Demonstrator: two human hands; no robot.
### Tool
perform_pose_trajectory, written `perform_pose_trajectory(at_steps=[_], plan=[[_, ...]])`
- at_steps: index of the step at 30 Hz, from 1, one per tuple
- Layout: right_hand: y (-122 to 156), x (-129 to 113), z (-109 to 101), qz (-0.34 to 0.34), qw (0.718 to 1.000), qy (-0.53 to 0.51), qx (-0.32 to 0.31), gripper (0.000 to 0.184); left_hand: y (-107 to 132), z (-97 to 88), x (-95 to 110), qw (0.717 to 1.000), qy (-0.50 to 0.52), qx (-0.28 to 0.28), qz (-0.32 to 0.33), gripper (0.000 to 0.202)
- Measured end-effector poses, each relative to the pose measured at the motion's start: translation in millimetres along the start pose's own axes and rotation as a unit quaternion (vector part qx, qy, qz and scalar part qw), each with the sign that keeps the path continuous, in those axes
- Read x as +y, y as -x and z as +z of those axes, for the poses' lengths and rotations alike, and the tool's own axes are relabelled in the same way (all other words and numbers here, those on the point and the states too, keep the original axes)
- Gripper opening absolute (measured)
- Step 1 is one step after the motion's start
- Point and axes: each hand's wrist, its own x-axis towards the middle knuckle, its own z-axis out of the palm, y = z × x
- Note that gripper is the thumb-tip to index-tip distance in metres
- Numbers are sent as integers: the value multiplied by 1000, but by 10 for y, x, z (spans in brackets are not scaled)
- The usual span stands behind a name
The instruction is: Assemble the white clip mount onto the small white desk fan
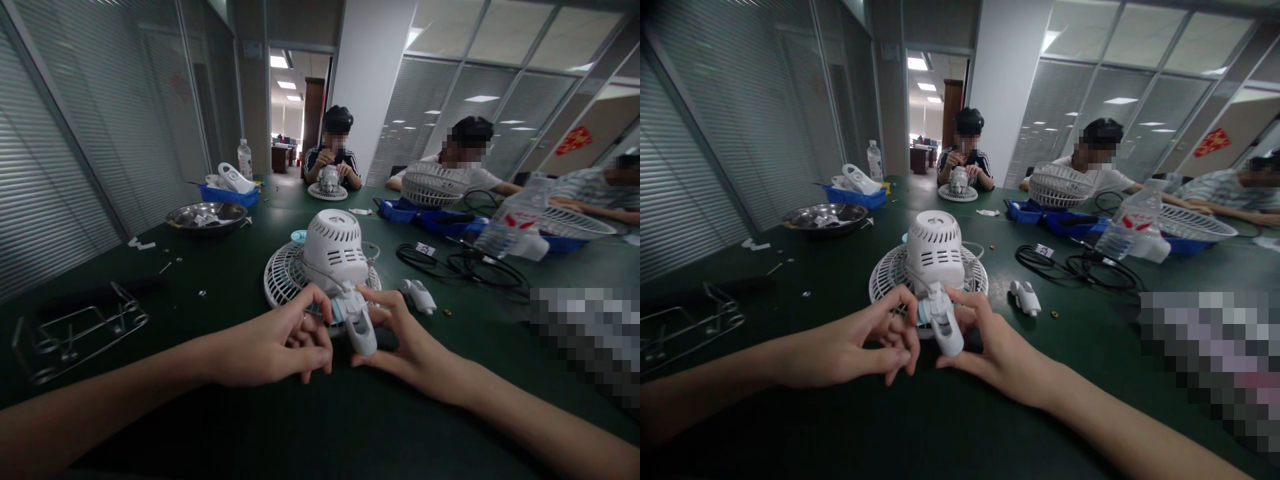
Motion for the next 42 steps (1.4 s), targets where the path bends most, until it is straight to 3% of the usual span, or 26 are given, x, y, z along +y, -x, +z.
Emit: perform_pose_trajectory(at_steps=[3, 8, 14, 16, 21, 27, 35, 39, 42], plan=[[-4, -10, 1, -1, 1000, 3, -2, 70, 15, 16, 13, 999, -35, -16, -6, 31], [-6, -23, -18, 8, 1000, 13, -2, 70, 13, 77, -17, 996, -81, 25, 1, 26], [-14, -149, -52, 22, 995, 80, -45, 79, -39, 75, -88, 977, -121, 173, 38, 25], [-15, -187, -53, 31, 992, 101, -62, 85, -46, 58, -104, 971, -135, 196, 41, 24], [-9, -205, -99, 50, 994, 69, -69, 83, -34, 54, -97, 964, -153, 212, 38, 26], [4, -108, -160, 18, 999, 11, -35, 82, -32, 43, -61, 967, -171, 186, 12, 39], [-55, -170, 6, 51, 995, 83, -13, 80, -74, -1, -167, 992, -53, 112, -13, 53], [-57, -224, 67, 24, 989, 128, -71, 96, -71, 0, -157, 986, -53, 158, -10, 46], [-18, -275, 41, -7, 987, 152, -41, 77, -37, -43, -72, 976, -94, 195, -28, 46]])
